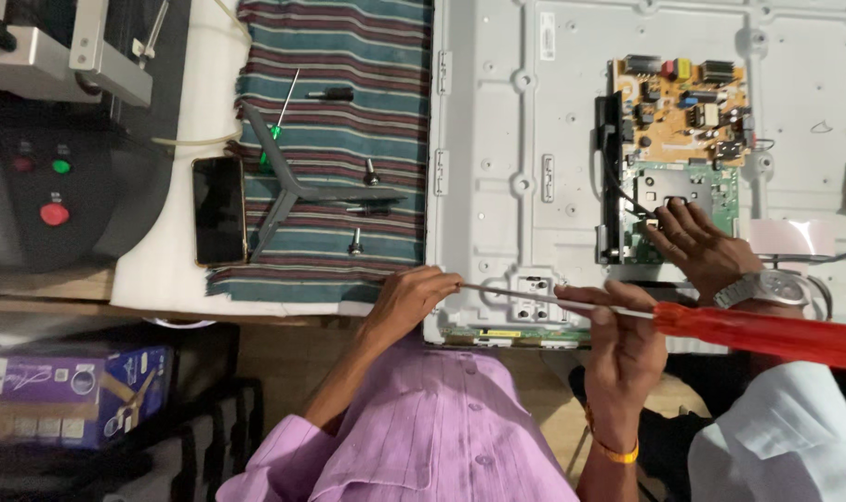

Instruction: The person uses a red-handled screwdriver to remove and reinstall screws on the back panel of a disassembled television. They also handle and connect a black cable to the internal circuit board while another person works nearby with a multimeter.

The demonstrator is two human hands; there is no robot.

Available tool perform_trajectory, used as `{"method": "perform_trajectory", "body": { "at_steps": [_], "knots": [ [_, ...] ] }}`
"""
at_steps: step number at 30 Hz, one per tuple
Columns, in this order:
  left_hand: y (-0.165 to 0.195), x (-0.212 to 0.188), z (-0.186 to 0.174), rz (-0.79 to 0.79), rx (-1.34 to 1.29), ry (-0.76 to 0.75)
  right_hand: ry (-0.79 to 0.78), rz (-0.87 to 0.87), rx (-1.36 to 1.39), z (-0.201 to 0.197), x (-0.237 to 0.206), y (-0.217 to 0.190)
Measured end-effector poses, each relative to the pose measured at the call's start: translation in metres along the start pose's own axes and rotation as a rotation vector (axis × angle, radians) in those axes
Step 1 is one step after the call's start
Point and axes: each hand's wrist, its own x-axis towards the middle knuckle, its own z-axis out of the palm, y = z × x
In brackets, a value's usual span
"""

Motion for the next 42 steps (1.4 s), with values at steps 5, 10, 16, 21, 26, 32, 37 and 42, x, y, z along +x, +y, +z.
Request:
{"method": "perform_trajectory", "body": {
  "at_steps": [5,10,16,21,26,32,37,42],
  "knots": [
    [-0.013,-0.004,0.007,0.000,0.010,0.081,-0.123,-0.005,-0.102,0.013,0.003,0.002],
    [-0.024,-0.009,0.010,-0.205,-0.005,0.200,-0.146,-0.072,-0.178,0.022,0.010,0.007],
    [-0.028,-0.010,0.010,-0.110,0.180,0.277,-0.152,-0.174,-0.362,0.025,0.021,0.008],
    [-0.025,-0.007,0.015,-0.029,0.393,0.212,-0.175,-0.229,-0.448,0.031,0.028,0.009],
    [-0.032,-0.002,0.018,-0.051,0.400,0.125,-0.167,-0.188,-0.429,0.034,0.032,0.008],
    [-0.041,-0.003,0.021,0.019,0.434,0.186,-0.160,-0.251,-0.379,0.041,0.041,0.018],
    [-0.043,-0.001,0.022,-0.045,0.299,0.258,-0.082,-0.150,-0.251,0.053,0.044,0.032],
    [-0.041,-0.001,0.018,-0.032,0.276,0.272,-0.012,-0.124,-0.214,0.056,0.047,0.045]
  ]
}}
